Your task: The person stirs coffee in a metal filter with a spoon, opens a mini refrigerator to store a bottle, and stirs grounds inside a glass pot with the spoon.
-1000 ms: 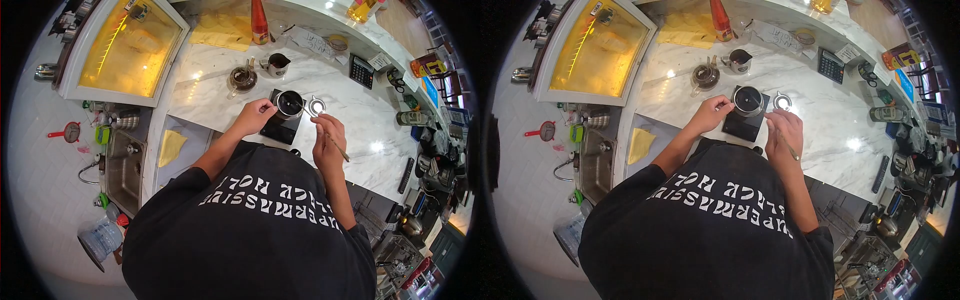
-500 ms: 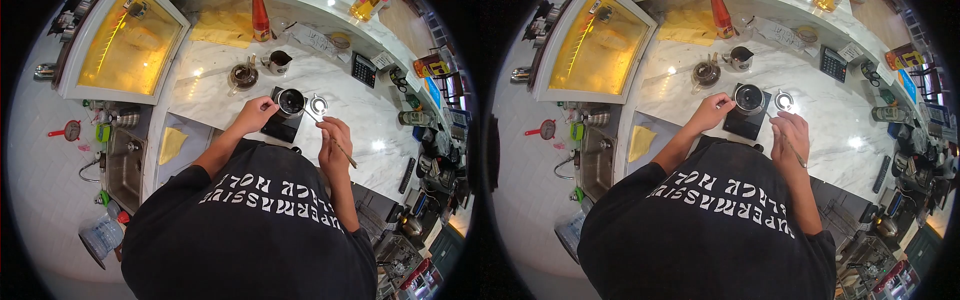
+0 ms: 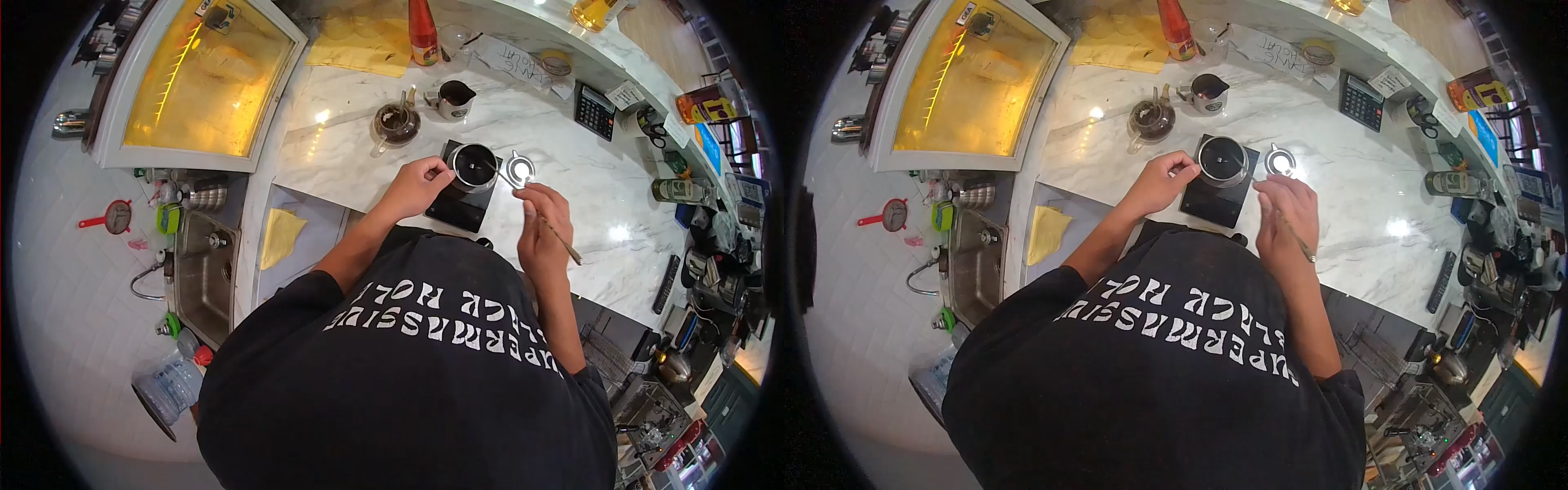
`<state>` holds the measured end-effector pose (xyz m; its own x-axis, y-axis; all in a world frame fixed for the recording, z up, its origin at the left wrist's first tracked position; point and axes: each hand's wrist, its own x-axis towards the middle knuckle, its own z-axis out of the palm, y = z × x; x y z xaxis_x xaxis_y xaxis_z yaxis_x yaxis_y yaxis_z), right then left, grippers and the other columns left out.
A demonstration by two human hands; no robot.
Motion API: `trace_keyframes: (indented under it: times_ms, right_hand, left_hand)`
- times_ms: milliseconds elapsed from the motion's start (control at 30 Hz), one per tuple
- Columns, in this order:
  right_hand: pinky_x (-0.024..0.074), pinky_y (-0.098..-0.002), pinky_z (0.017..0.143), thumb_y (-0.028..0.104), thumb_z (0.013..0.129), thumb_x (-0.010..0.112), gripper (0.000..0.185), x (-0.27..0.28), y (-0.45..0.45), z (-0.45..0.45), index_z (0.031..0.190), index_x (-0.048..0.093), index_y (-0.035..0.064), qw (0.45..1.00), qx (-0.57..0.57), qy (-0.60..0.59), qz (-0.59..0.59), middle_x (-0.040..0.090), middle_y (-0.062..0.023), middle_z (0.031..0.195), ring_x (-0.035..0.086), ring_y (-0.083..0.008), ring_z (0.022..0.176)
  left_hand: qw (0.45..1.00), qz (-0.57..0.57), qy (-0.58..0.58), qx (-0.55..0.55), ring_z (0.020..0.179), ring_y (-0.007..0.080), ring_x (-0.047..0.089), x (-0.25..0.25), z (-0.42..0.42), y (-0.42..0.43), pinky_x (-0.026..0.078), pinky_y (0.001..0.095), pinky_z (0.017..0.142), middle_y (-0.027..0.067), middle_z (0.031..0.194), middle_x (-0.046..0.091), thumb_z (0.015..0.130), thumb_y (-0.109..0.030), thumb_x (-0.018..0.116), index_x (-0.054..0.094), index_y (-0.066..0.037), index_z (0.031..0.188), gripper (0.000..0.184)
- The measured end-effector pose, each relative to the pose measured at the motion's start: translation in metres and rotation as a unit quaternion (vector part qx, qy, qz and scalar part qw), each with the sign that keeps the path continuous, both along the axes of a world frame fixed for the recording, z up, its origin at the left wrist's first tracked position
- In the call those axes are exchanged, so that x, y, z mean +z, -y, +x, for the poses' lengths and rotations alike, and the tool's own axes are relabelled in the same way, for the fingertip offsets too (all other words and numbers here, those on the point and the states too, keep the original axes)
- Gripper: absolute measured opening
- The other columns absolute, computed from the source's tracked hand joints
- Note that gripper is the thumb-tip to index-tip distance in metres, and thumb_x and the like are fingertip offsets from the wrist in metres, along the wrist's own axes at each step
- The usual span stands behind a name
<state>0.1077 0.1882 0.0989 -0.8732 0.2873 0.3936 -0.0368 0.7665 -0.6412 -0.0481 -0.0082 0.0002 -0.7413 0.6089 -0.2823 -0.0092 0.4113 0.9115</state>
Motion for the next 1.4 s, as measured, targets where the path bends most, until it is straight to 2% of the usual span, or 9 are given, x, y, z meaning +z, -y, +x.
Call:
trace_keyframes:
  times_ms: [233, 367, 500, 667, 800, 1033, 1200, 1400]
  right_hand:
    - [0.0468, -0.0460, 0.097, 0.003, 0.097, 0.061, 0.010, 0.006, 0.004, 0.001, 0.104, 0.068, 0.0023, 0.999, 0.039, -0.007, 0.009, 0.071, -0.0154, 0.102, 0.065, -0.0344, 0.106]
    - [0.0465, -0.0456, 0.097, 0.003, 0.096, 0.062, 0.008, 0.005, -0.003, 0.004, 0.102, 0.068, 0.0023, 1.000, -0.010, 0.010, 0.002, 0.071, -0.0143, 0.101, 0.066, -0.0334, 0.106]
    - [0.0465, -0.0451, 0.097, 0.004, 0.096, 0.062, 0.009, 0.004, -0.001, 0.005, 0.103, 0.067, 0.0025, 0.998, 0.046, -0.021, 0.030, 0.071, -0.0133, 0.101, 0.065, -0.0341, 0.107]
    - [0.0461, -0.0466, 0.098, 0.003, 0.096, 0.063, 0.010, 0.002, -0.002, 0.001, 0.105, 0.067, 0.0019, 1.000, -0.002, 0.000, 0.014, 0.071, -0.0156, 0.101, 0.065, -0.0341, 0.107]
    - [0.0463, -0.0465, 0.098, 0.003, 0.096, 0.062, 0.009, 0.004, -0.003, 0.008, 0.104, 0.067, 0.0024, 0.999, 0.032, -0.009, 0.034, 0.070, -0.0141, 0.101, 0.066, -0.0332, 0.107]
    - [0.0468, -0.0481, 0.097, 0.002, 0.096, 0.063, 0.009, 0.008, -0.001, 0.003, 0.104, 0.066, 0.0026, 1.000, -0.001, 0.000, 0.029, 0.070, -0.0126, 0.098, 0.067, -0.0334, 0.106]
    - [0.0464, -0.0486, 0.098, 0.002, 0.096, 0.062, 0.008, 0.010, 0.004, 0.004, 0.103, 0.066, 0.0017, 0.998, 0.045, -0.015, 0.042, 0.071, -0.0129, 0.100, 0.067, -0.0328, 0.107]
    - [0.0457, -0.0493, 0.100, 0.003, 0.096, 0.063, 0.008, 0.011, 0.001, 0.006, 0.103, 0.066, 0.0018, 1.000, 0.008, 0.003, 0.030, 0.071, -0.0127, 0.100, 0.067, -0.0325, 0.107]
  left_hand:
    - [1.000, 0.004, -0.001, -0.001, 0.080, 0.0111, 0.056, 0.005, 0.001, 0.000, 0.048, 0.0296, 0.076, 0.0016, 0.085, 0.067, 0.100, -0.025, 0.067, 0.069, -0.001, 0.099, 0.024]
    - [1.000, 0.006, -0.005, -0.003, 0.081, 0.0114, 0.056, 0.003, 0.001, 0.002, 0.048, 0.0297, 0.076, 0.0020, 0.086, 0.067, 0.100, -0.025, 0.067, 0.069, -0.001, 0.100, 0.025]
    - [1.000, 0.000, 0.003, -0.002, 0.081, 0.0113, 0.056, 0.006, 0.001, 0.001, 0.048, 0.0299, 0.076, 0.0020, 0.085, 0.067, 0.100, -0.025, 0.067, 0.069, 0.000, 0.099, 0.025]
    - [1.000, 0.009, -0.008, -0.006, 0.081, 0.0114, 0.056, 0.006, 0.001, 0.002, 0.048, 0.0300, 0.076, 0.0020, 0.085, 0.067, 0.100, -0.025, 0.067, 0.069, 0.000, 0.099, 0.025]
    - [1.000, 0.008, -0.012, -0.002, 0.080, 0.0115, 0.056, 0.005, 0.002, 0.002, 0.048, 0.0301, 0.076, 0.0024, 0.086, 0.067, 0.100, -0.025, 0.067, 0.069, 0.000, 0.100, 0.025]
    - [1.000, 0.001, -0.010, 0.000, 0.080, 0.0114, 0.056, 0.005, 0.002, 0.002, 0.048, 0.0299, 0.076, 0.0022, 0.086, 0.067, 0.100, -0.025, 0.067, 0.069, -0.001, 0.100, 0.024]
    - [1.000, 0.009, -0.012, 0.002, 0.080, 0.0114, 0.055, 0.007, 0.004, 0.001, 0.048, 0.0297, 0.076, 0.0021, 0.086, 0.067, 0.100, -0.025, 0.067, 0.069, -0.001, 0.100, 0.024]
    - [1.000, 0.009, -0.022, 0.001, 0.081, 0.0110, 0.056, 0.005, 0.003, 0.003, 0.048, 0.0294, 0.076, 0.0022, 0.087, 0.067, 0.100, -0.025, 0.067, 0.069, -0.001, 0.100, 0.024]
